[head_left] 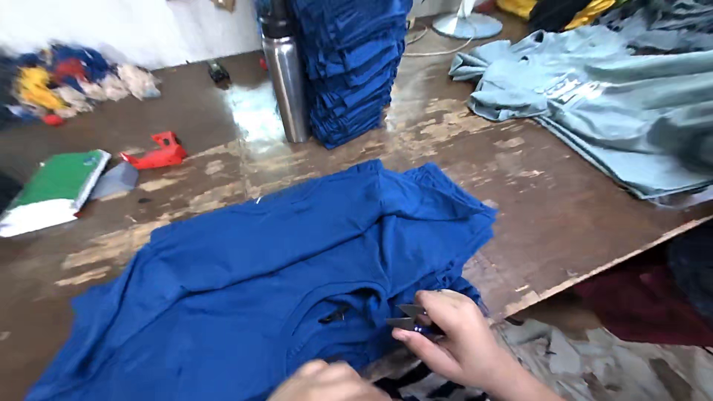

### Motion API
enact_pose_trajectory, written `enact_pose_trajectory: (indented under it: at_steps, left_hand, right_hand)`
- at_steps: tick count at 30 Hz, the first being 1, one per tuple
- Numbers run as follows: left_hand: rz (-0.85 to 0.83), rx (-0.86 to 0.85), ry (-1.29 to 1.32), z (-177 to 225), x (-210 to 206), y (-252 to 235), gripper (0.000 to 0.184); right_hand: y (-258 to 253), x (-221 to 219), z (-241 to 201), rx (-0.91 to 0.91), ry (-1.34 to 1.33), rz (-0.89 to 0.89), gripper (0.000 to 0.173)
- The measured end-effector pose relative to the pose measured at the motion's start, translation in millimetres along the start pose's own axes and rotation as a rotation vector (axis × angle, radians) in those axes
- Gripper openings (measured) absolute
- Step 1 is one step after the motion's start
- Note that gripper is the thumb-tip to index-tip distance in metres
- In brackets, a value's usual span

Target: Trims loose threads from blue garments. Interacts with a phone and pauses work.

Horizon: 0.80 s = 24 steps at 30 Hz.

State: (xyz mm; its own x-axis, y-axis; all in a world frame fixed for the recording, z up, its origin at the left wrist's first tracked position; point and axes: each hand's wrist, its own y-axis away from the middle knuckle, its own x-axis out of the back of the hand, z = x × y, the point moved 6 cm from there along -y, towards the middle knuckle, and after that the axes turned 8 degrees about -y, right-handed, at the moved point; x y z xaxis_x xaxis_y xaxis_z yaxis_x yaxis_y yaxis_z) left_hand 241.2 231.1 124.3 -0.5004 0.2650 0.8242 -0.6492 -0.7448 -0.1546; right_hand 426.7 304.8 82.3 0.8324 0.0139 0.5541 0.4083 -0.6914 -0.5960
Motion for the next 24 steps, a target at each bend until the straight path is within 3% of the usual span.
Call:
enact_pose_trajectory:
  at_steps: [3, 5, 7, 12, 15, 17, 22, 24]
  left_hand:
    - [0.156, 0.123, -0.324, -34.1, 65.6, -28.5, 0.041]
    - [0.171, 0.240, -0.492, -76.7, 98.1, -66.2, 0.034]
    - [0.114, 0.371, -0.475, -117.2, 114.1, -112.8, 0.026]
    - [0.159, 0.459, -0.402, -199.3, 90.2, -176.2, 0.045]
    - [0.363, 0.469, -0.453, -226.3, 71.2, -174.5, 0.036]
    - [0.442, 0.553, -0.323, -240.0, 67.5, -164.0, 0.033]
    - [0.797, 0.731, 0.282, -259.2, 85.4, -123.8, 0.035]
    - [0.860, 0.758, 0.375, -261.1, 86.6, -117.2, 0.028]
  right_hand:
    - [-15.6, -19.9, -1.0, 0.016, 0.030, 0.069, 0.046]
    - [-16.1, -41.9, 0.6, 0.052, -0.031, 0.051, 0.021]
    - [-10.5, -53.1, 6.5, 0.100, -0.106, 0.095, 0.008]
    - [5.4, -46.5, 11.4, 0.194, -0.116, 0.231, 0.006]
    - [7.2, -47.6, 12.4, 0.197, -0.123, 0.226, 0.007]
    - [6.3, -48.8, 13.6, 0.196, -0.142, 0.220, 0.006]
    - [6.3, -51.1, 12.9, 0.213, -0.172, 0.207, 0.005]
    - [6.0, -51.2, 12.7, 0.218, -0.177, 0.202, 0.005]
